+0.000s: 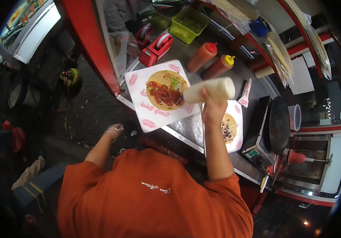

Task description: The person assembles two tacos at a street food stall. They place cooked meat onto tortillas, add shredded lettuce, drizzle sauces, and wrap each taco in paper. The finished tacos are placed into a plastic bag and handed to a customer.

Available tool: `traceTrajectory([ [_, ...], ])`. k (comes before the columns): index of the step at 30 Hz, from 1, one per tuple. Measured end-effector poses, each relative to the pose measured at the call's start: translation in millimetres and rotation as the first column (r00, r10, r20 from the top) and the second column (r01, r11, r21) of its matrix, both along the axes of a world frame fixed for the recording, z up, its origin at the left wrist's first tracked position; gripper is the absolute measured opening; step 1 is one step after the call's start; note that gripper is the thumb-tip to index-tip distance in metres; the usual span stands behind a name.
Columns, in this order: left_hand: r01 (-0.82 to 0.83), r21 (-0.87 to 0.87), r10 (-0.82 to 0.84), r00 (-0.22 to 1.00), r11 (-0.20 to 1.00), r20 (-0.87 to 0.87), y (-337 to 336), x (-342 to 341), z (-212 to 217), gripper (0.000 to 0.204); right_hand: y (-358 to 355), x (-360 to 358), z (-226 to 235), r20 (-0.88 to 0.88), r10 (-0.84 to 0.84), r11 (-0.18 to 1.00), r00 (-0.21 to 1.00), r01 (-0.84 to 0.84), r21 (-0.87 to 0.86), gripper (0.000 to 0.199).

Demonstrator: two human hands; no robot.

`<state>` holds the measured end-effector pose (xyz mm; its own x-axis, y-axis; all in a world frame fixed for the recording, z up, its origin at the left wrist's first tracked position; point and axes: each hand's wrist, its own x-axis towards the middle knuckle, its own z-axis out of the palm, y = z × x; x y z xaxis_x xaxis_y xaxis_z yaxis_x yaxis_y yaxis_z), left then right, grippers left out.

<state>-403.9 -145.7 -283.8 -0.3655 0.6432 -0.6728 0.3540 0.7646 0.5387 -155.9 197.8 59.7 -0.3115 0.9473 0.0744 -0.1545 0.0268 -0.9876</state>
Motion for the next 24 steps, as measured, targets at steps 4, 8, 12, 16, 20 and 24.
traceTrajectory([
  [4, -0.218, 0.007, 0.216, 0.973, 0.976, 0.085, -73.3, 0.9, -26.5, 0.046, 14.8, -18.6, -1.6, -0.177, -0.016, 0.993, 0.984, 0.037, 0.115, 0.037],
  [8, -0.228, -0.369, 0.262, 0.964, 0.901, 0.043, -158.2, 12.2, -43.6, 0.046, 15.6, -16.1, 22.2, 0.097, 0.006, 0.974, 0.995, -0.028, 0.226, 0.035],
  [12, 0.084, -0.544, -0.028, 0.993, 0.835, 0.111, -226.3, 26.0, -78.8, 0.044, 13.8, -26.9, 38.9, -0.073, -0.059, 0.986, 0.996, 0.069, 0.15, 0.037],
  [16, 0.11, -0.396, -0.058, 0.988, 0.912, 0.142, -225.0, 24.6, -98.0, 0.042, 13.7, -39.6, 41.7, -0.021, -0.09, 0.989, 0.996, 0.092, 0.115, 0.052],
  [20, -0.279, -0.193, 0.303, 0.947, 0.941, 0.106, -164.0, 8.9, -69.8, 0.042, 11.5, -50.3, 37.3, -0.056, 0.048, 0.985, 0.997, -0.039, 0.166, 0.047],
  [24, -0.358, 0.036, 0.355, 0.933, 0.933, 0.064, -111.2, -9.5, -29.9, 0.041, 5.5, -62.4, 33.1, -0.178, 0.021, 0.973, 0.984, 0.021, 0.23, 0.046],
])
